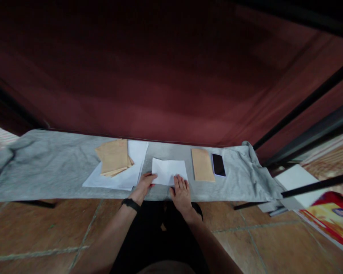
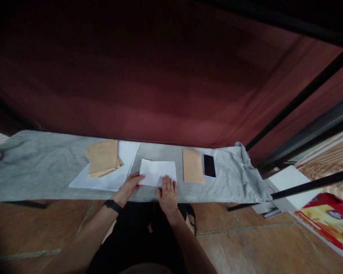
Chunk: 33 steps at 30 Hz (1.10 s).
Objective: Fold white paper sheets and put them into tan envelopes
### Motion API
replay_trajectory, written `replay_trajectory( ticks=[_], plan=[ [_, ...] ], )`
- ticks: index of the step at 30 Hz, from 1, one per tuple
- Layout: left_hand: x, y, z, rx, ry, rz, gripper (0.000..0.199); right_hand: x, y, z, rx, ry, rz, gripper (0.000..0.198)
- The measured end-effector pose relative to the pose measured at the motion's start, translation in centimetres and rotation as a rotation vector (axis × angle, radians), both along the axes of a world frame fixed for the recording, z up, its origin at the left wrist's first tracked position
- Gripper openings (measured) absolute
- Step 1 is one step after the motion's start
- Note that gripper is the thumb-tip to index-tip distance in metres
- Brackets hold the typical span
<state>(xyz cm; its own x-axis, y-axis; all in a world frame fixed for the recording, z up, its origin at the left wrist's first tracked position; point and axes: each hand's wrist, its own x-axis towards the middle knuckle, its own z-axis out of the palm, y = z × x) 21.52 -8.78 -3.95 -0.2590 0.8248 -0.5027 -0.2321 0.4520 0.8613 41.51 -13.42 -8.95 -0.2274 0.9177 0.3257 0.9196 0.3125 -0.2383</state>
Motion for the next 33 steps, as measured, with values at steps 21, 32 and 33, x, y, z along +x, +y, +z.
replay_trajectory(
  ticks=[21,32,33],
  plan=[
    [0.1,-0.9,1.1,-0.051,-0.432,0.094,0.007,2.6,2.9,8.1,0.036,0.094,0.266,0.063],
    [-1.3,-0.9,1.9,0.112,-0.353,-0.074,0.026,3.4,2.2,10.7,0.073,0.158,0.424,0.058],
    [-1.4,-0.8,2.1,0.128,-0.346,-0.099,0.028,3.4,2.1,10.7,0.057,0.179,0.419,0.059]
  ],
)
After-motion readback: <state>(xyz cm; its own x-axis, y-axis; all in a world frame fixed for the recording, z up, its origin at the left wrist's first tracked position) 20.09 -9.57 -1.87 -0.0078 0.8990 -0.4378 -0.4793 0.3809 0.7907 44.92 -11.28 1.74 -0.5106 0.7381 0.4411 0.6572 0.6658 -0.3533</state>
